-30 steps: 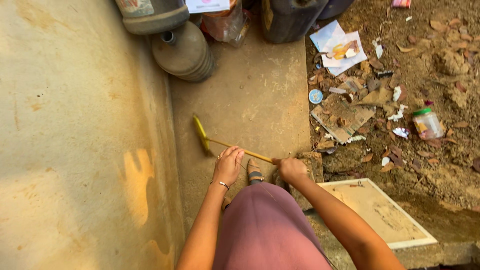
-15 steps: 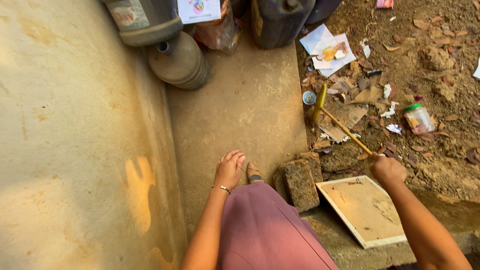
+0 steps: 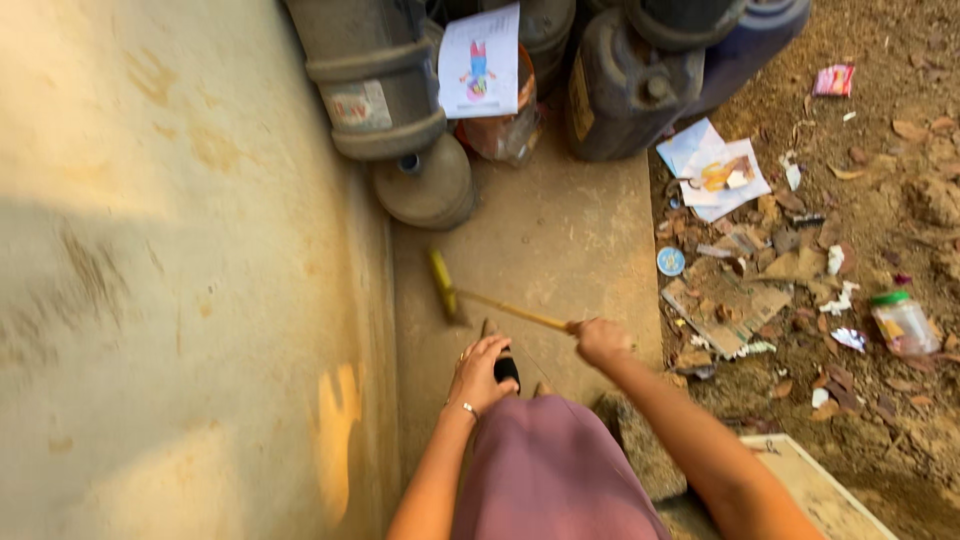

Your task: The person sweeps the ground and floor using a long-handled brush, moving around large plastic bottles and debris in both an outdoor dirt area and an indoor tiled space.

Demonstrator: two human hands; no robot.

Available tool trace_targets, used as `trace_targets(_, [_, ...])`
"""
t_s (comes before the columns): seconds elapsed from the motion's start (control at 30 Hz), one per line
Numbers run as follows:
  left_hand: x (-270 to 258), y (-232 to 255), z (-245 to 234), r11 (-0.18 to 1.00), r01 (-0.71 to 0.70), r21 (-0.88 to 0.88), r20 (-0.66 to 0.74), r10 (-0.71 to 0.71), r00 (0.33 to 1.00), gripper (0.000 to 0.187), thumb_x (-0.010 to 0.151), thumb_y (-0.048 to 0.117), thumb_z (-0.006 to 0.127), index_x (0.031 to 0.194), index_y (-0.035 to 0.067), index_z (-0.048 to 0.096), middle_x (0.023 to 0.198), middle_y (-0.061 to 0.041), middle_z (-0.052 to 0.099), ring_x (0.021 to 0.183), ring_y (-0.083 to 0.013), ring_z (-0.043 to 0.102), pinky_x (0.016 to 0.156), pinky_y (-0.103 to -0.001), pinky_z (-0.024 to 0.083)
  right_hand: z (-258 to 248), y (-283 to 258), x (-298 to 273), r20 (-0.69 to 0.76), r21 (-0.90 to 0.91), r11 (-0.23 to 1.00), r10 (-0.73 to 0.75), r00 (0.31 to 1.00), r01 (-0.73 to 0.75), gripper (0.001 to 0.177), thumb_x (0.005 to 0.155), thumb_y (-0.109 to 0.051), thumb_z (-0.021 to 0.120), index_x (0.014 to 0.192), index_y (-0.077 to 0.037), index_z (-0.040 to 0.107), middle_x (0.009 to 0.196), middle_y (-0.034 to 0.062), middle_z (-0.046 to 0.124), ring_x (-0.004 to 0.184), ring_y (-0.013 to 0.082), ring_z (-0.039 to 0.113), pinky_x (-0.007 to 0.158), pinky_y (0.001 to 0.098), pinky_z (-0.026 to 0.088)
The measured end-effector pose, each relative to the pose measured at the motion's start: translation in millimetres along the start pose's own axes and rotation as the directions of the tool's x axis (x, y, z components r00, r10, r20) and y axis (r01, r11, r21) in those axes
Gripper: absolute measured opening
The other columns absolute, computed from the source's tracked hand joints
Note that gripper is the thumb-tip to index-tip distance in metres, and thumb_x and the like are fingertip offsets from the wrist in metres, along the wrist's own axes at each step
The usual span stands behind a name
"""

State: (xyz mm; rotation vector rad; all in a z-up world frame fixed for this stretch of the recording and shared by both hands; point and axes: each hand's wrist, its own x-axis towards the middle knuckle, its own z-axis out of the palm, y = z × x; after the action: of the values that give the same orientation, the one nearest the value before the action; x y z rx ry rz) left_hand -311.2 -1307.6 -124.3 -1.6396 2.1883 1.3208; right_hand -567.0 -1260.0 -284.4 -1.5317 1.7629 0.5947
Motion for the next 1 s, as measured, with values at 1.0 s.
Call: trace_targets(1.0, [78.5, -66.5, -149.0, 0.980, 0.099, -0.171, -0.515, -0.174, 0.839, 0.041, 0.087, 0.019, 0.072, 0.127, 0.010, 0.066, 0.140, -0.010, 0.060, 0.129, -0.0323, 0.053, 0.109, -0.043, 0.043, -245.2, 122.3, 46.9, -0.140, -0.460, 0.888, -0.076, 0.987, 0.003, 0.044, 0.104, -0.016, 0.046, 0.135, -0.040, 0.066, 0.089, 0.0032, 0.078, 0.076, 0.0195, 0.077, 0.069, 0.0369, 0.063])
